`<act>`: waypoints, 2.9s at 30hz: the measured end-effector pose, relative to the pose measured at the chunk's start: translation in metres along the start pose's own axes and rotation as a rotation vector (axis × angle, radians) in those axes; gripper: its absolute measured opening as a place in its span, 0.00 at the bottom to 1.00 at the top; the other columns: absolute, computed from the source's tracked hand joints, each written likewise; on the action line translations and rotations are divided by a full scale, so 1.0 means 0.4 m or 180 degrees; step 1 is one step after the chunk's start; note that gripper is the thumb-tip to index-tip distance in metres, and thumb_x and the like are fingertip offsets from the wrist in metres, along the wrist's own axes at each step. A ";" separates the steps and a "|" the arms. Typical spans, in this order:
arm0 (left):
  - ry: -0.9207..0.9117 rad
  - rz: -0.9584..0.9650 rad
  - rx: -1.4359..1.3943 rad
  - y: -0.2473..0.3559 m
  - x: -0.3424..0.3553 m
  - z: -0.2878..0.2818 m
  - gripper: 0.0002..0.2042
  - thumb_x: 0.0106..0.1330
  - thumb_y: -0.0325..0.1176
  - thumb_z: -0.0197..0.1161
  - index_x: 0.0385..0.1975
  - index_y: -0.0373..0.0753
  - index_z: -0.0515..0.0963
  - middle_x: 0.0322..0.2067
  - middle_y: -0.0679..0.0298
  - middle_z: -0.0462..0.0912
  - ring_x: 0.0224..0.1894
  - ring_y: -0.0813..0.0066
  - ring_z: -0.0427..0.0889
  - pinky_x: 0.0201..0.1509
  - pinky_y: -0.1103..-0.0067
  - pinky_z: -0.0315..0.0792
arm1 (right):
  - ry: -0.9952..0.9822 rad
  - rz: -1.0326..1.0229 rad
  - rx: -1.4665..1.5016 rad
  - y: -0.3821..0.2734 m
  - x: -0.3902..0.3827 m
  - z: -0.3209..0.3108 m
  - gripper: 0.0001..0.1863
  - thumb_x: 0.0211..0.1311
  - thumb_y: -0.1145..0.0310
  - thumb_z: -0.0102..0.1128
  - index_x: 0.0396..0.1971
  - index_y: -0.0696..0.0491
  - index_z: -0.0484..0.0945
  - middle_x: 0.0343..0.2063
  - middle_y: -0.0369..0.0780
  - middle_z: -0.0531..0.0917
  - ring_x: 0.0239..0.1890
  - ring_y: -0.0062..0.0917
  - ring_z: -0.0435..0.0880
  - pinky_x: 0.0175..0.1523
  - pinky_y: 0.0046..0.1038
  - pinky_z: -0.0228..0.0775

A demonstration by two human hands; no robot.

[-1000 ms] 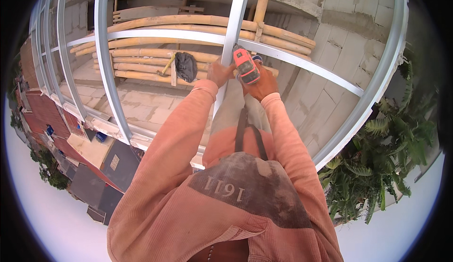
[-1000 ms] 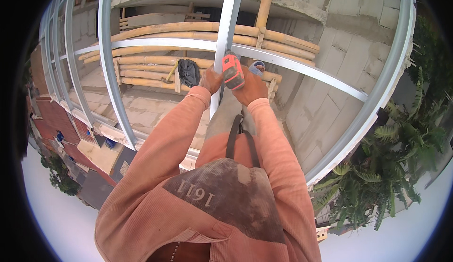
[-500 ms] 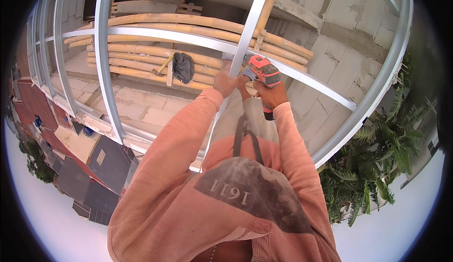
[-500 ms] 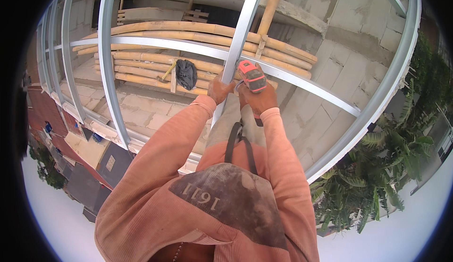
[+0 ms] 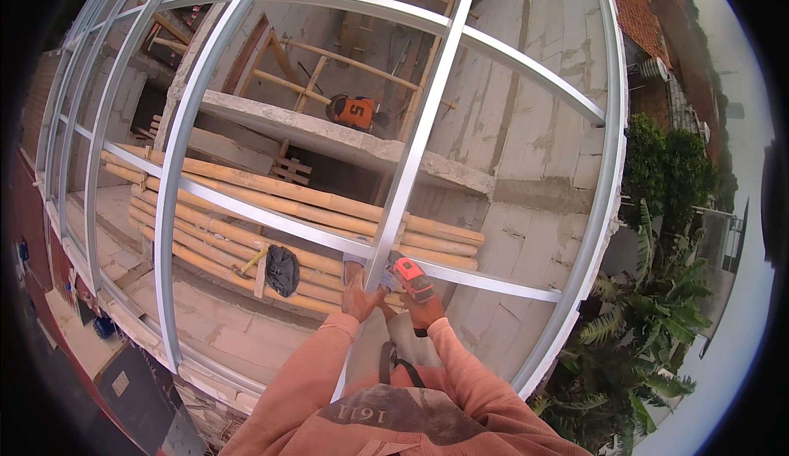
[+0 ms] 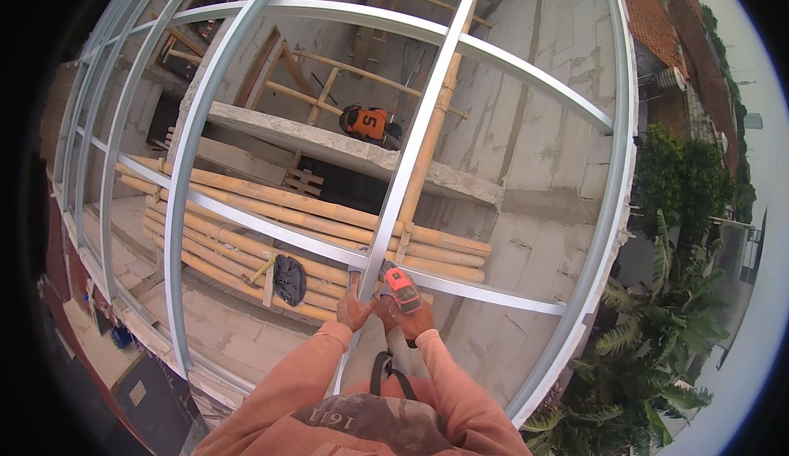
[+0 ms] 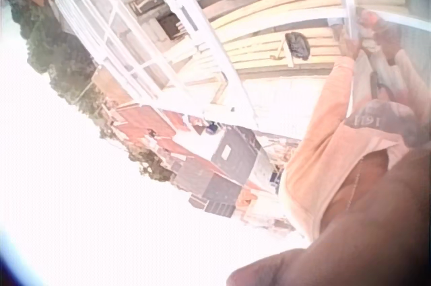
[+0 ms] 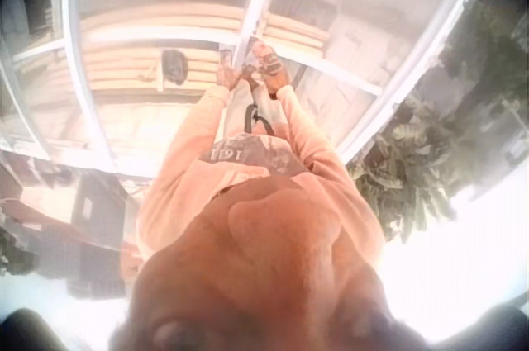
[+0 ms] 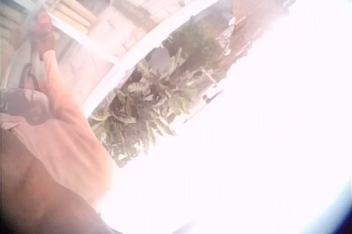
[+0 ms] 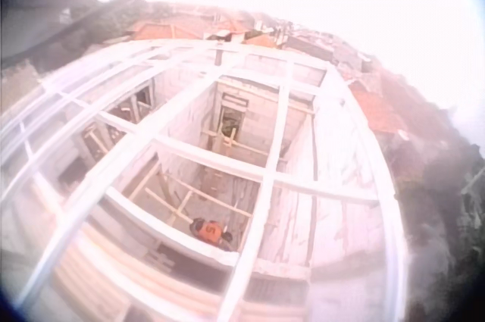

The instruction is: The person installs a metal beam onto a roof frame using a power drill. They position the beam against a concrete wall and secure it with screws.

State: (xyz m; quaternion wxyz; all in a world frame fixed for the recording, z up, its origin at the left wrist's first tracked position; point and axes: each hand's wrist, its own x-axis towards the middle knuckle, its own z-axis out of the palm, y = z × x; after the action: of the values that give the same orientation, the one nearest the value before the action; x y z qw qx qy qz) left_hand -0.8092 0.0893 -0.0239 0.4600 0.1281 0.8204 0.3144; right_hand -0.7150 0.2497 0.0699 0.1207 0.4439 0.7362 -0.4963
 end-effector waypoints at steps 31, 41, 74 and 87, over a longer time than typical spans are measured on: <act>0.0177 0.0169 0.0054 0.078 0.023 -0.024 0.28 0.61 0.49 0.65 0.56 0.37 0.77 0.48 0.43 0.83 0.53 0.43 0.81 0.57 0.62 0.73 | 0.0226 0.1015 0.3557 0.187 -0.260 -0.144 0.26 0.57 0.70 0.58 0.57 0.60 0.76 0.25 0.38 0.80 0.27 0.22 0.79 0.33 0.26 0.72; 0.0327 0.0316 0.0082 0.043 0.030 -0.017 0.28 0.60 0.52 0.65 0.54 0.38 0.79 0.45 0.45 0.85 0.50 0.44 0.83 0.54 0.62 0.75 | 0.0654 0.1302 0.3480 0.161 -0.367 -0.149 0.21 0.54 0.73 0.61 0.50 0.61 0.79 0.41 0.41 0.85 0.25 0.23 0.79 0.32 0.27 0.72; 0.0327 0.0264 0.0140 0.049 0.019 -0.018 0.33 0.57 0.54 0.65 0.53 0.31 0.73 0.51 0.39 0.80 0.54 0.40 0.79 0.58 0.54 0.73 | -0.0110 0.0753 0.2264 -0.092 -0.324 -0.165 0.20 0.56 0.74 0.63 0.50 0.57 0.82 0.28 0.35 0.81 0.25 0.19 0.79 0.30 0.23 0.71; -0.0059 -0.0110 0.0324 0.077 -0.019 -0.048 0.53 0.55 0.66 0.67 0.72 0.33 0.55 0.61 0.37 0.71 0.63 0.40 0.72 0.66 0.57 0.69 | -0.0182 0.0536 0.2367 -0.147 -0.311 -0.118 0.18 0.56 0.77 0.64 0.49 0.57 0.81 0.30 0.35 0.82 0.23 0.19 0.80 0.27 0.23 0.73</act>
State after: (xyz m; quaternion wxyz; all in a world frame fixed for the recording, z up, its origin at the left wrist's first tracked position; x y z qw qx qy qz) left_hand -0.8234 0.1016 0.0078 0.4658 0.1400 0.8332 0.2630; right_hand -0.6763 0.2162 0.2064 0.0123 0.5023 0.4631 -0.7301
